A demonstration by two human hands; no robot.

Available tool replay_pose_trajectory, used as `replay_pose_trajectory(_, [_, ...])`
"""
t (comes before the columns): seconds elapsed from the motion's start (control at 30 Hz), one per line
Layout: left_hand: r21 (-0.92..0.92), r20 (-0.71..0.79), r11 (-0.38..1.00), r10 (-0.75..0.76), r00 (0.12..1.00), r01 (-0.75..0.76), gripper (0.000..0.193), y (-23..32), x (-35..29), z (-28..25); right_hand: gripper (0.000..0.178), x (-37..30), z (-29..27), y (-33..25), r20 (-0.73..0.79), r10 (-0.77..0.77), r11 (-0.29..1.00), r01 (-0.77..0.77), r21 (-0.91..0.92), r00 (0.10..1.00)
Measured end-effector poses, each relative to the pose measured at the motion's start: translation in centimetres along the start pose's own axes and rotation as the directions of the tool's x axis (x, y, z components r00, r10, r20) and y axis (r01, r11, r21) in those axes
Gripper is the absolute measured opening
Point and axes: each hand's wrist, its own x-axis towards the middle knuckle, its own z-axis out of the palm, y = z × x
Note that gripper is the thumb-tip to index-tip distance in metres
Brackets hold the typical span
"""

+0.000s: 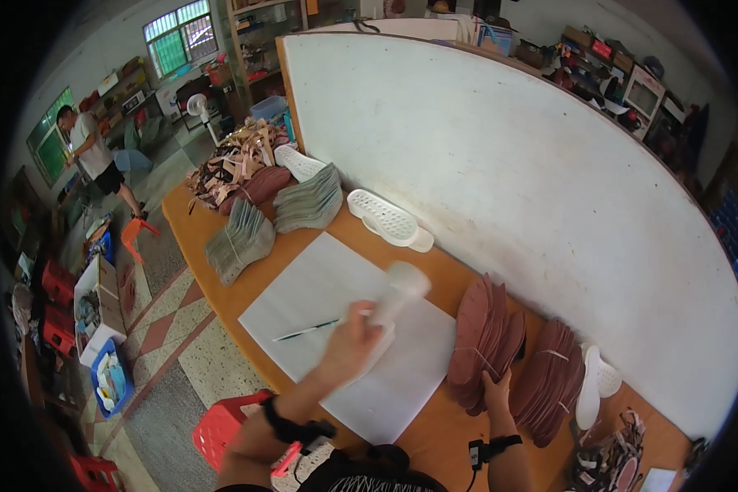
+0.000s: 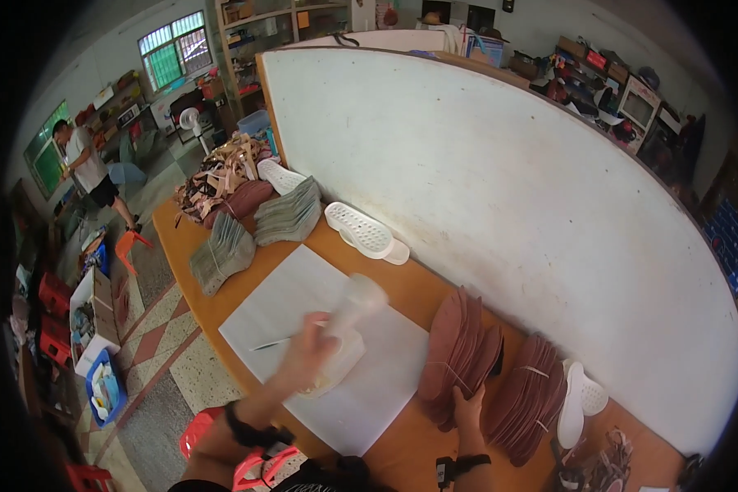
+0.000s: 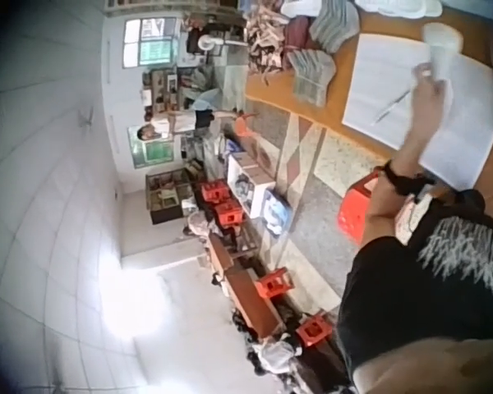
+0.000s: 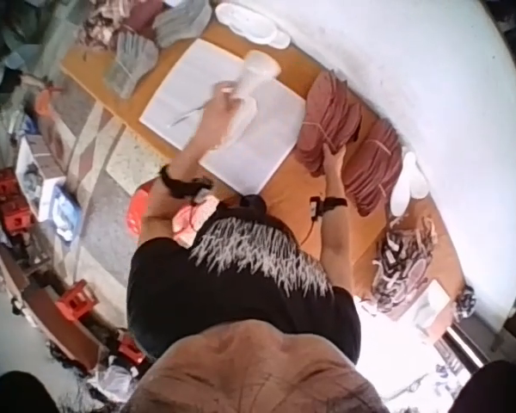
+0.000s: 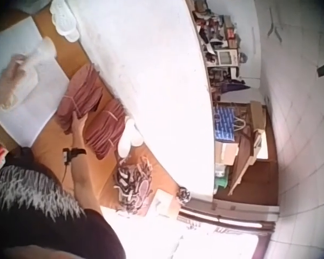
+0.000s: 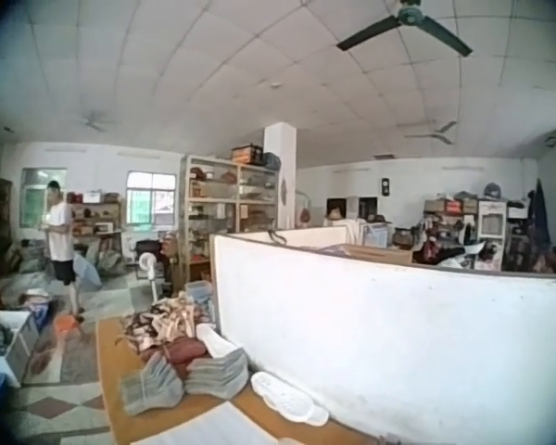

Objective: Applying glue to shoe insoles and components and attaching decorative straps.

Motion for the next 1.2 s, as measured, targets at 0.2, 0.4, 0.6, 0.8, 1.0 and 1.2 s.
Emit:
replay_pose_trajectory(0.2, [0.324,0.052,0.946,0.018,0.999,-0.034,0.025,-0.8,0.9,-8.9,0.075,-0.4,0.0,-0.7,-0.007,0.047,0.999,-0.047,0.028,0.999])
replay_pose_trajectory(0.4, [0.580,0.158,0.805,0.038,0.987,-0.124,0.030,-0.6,2.8,-6.3,0.078,0.2,0.5,0.7,-0.020,-0.049,0.997,0.050,0.054,0.999])
replay_pose_trajectory(0.6, [0.693,0.244,0.711,-0.073,0.967,-0.121,0.032,-0.4,4.3,-4.4,0.080,0.0,0.6,0.6,-0.020,0.029,0.999,-0.030,-0.040,0.999])
replay_pose_trajectory(0.8, [0.654,0.328,0.734,-0.057,0.943,-0.183,0.033,-0.1,4.8,-3.5,0.081,0.2,0.3,1.5,-0.041,-0.009,0.998,0.012,0.058,0.999])
replay_pose_trajectory(1.0, [0.676,0.348,0.726,-0.163,0.923,-0.127,0.045,0.5,5.3,-4.5,0.082,1.2,0.7,1.6,0.055,0.055,0.968,-0.067,0.244,0.997])
replay_pose_trajectory(1.2, [0.838,0.197,0.450,0.278,0.940,-0.309,0.063,4.0,1.1,-0.9,0.077,0.3,0.2,1.6,-0.048,0.041,0.959,-0.026,0.284,0.998])
